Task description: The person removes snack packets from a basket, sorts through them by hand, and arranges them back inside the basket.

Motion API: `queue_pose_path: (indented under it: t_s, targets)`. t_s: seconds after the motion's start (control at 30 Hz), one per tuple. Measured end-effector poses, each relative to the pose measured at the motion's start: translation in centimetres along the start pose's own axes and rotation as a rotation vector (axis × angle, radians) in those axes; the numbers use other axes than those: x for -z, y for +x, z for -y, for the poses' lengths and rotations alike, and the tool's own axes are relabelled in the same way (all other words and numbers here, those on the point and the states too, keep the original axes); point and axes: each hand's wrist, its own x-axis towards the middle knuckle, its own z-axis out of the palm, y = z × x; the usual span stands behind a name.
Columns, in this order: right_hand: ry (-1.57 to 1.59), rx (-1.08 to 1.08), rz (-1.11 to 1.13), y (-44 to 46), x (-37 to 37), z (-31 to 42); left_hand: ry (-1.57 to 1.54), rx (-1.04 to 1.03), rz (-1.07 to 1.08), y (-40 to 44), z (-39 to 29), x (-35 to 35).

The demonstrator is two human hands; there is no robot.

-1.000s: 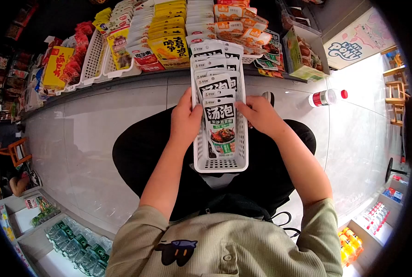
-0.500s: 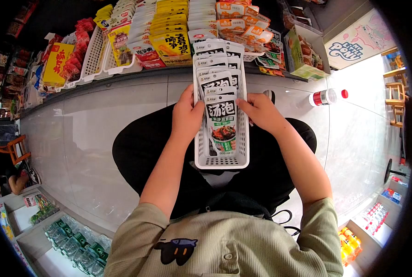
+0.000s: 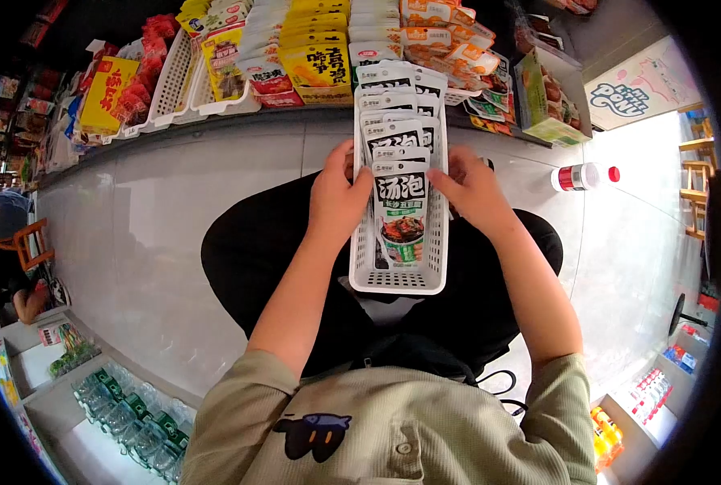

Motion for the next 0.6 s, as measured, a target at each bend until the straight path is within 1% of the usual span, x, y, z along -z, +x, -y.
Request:
queue_pose_path:
  t_s: [0.07,0.13,0.2,0.23,0.3,0.43,0.5,0.6]
  targets:
    - [-0.014,0.157,-0.246,-0.6,-0.1,0.8,-0.06,0.038,-0.017,-0.2,-0.6,-0.1]
    - [-0.03,0.199,-0.242,-0.7,0.1,1.5,-0.106,0.005,-0.02,-0.4,-0.8,0.0]
    - [-0.337,0.459,-0.293,-0.7,0.1,2.1,0.138,-0.25,-0.034,-0.6,-1.5,0.2]
    - [-0.336,0.457,-0.29,-0.6,-0.1,2.0,0.138,-0.247,-0.033,-0.7,-1.6,0.3]
    - [-0.351,0.357,-0.214,-0.5,-0.5,1.8,0.293,-0.222,0.035,-0.8,-1.8,0.3]
    - [-0.318,0.341,-0.201,-0.1,-0.7,1.0,0.248,-0.255,0.025,-0.5,-1.3,0.2]
    - [-0.312,0.424,-0.264,0.0,-0.6,0.7,0.255,-0.245,0.027,-0.5,-1.4,0.2]
    - [-0.389,0.442,-0.305,0.0,-0.7,0.7,0.281,-0.266,-0.001,-0.5,-1.4,0.1]
